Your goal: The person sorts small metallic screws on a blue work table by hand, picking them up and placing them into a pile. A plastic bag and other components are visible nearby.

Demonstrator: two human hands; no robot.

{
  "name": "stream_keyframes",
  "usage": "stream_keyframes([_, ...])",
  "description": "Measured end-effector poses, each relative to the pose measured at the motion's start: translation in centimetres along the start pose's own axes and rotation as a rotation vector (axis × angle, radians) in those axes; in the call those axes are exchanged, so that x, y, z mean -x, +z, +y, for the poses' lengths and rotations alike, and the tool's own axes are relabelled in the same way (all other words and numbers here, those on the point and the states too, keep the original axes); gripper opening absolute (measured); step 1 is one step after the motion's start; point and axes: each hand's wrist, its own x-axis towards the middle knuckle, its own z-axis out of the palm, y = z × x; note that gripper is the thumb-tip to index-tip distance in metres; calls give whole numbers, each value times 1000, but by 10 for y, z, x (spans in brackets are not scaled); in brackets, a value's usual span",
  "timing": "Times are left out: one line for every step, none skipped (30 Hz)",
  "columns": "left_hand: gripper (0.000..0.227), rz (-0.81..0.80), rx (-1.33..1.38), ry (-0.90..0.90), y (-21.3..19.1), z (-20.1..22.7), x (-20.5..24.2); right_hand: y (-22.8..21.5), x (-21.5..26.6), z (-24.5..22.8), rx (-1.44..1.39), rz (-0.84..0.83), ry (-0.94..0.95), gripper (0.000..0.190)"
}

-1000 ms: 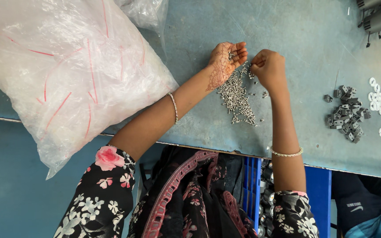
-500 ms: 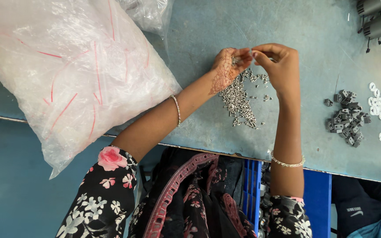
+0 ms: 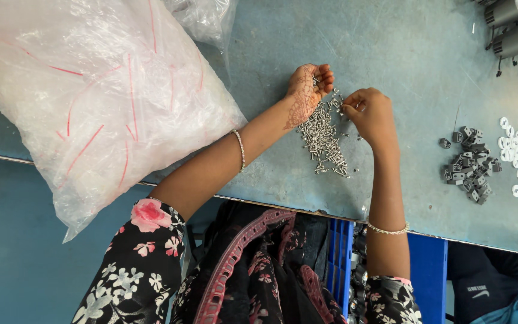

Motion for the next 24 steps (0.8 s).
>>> stream_keyframes([26,2,-3,3,1,1,1,1,-1,-3,14,-9,27,11])
stream_keyframes([24,8,-10,-7,1,1,1,1,-3,-5,28,-18,53,11])
stream_keyframes([23,14,-16,-18,2,2,2,0,-6,-7,48,-60,86,12])
stream_keyframes([22,20,-23,-30,2,2,2,-2,-10,-9,68,-103,119,13])
stream_keyframes([23,10,-27,-35,3,2,3,-3,-12,-11,87,-144,152,15])
stream_keyframes([23,-1,-30,-39,3,2,4,-3,-12,-13,101,-153,163,16])
stream_keyframes([24,-12,-33,-42,3,2,5,-4,-13,-16,116,-163,171,18])
stream_keyframes([23,-21,-30,-51,4,2,5,-4,-14,-18,131,-172,180,19])
stream_keyframes([23,-30,-25,-58,4,2,6,-4,-13,-20,147,-159,183,18])
stream_keyframes([22,-38,-20,-66,4,2,6,-4,-12,-21,163,-146,187,18])
stream_keyframes([22,-37,-21,-61,5,2,6,-4,-11,-22,180,-134,192,17])
stream_keyframes([23,-36,-22,-57,5,1,6,-5,-10,-22,175,-131,187,17])
stream_keyframes([24,-35,-24,-54,6,0,6,-5,-8,-21,170,-128,184,16])
stream_keyframes([25,-35,-23,-53,6,0,8,-5,-7,-20,165,-125,181,16])
stream_keyframes([25,-36,-22,-51,8,1,9,-5,-7,-20,164,-125,174,16])
stream_keyframes([26,-37,-21,-50,9,2,11,-5,-8,-19,162,-125,167,16])
stream_keyframes([28,-42,-49,-48,12,4,14,-6,-8,-20,162,-125,159,16])
stream_keyframes([30,-48,-76,-46,14,6,16,-6,-9,-20,68,-85,123,15])
stream_keyframes([32,-54,-101,-42,17,7,18,-8,-11,-22,-25,-46,85,15])
stream_keyframes([33,-90,-119,-38,20,7,20,-9,-12,-24,-117,-8,47,14])
stream_keyframes([35,-124,-136,-35,22,7,22,-12,-13,-25,-231,-8,30,14])
stream_keyframes([37,-158,-152,-32,23,5,24,-15,-14,-27,-346,-9,13,14])
stream_keyframes([35,-162,-114,-44,22,3,25,-19,-15,-28,-464,-9,-3,14])
stream_keyframes([33,-165,-77,-55,20,0,25,-23,-15,-29,-487,0,24,14])
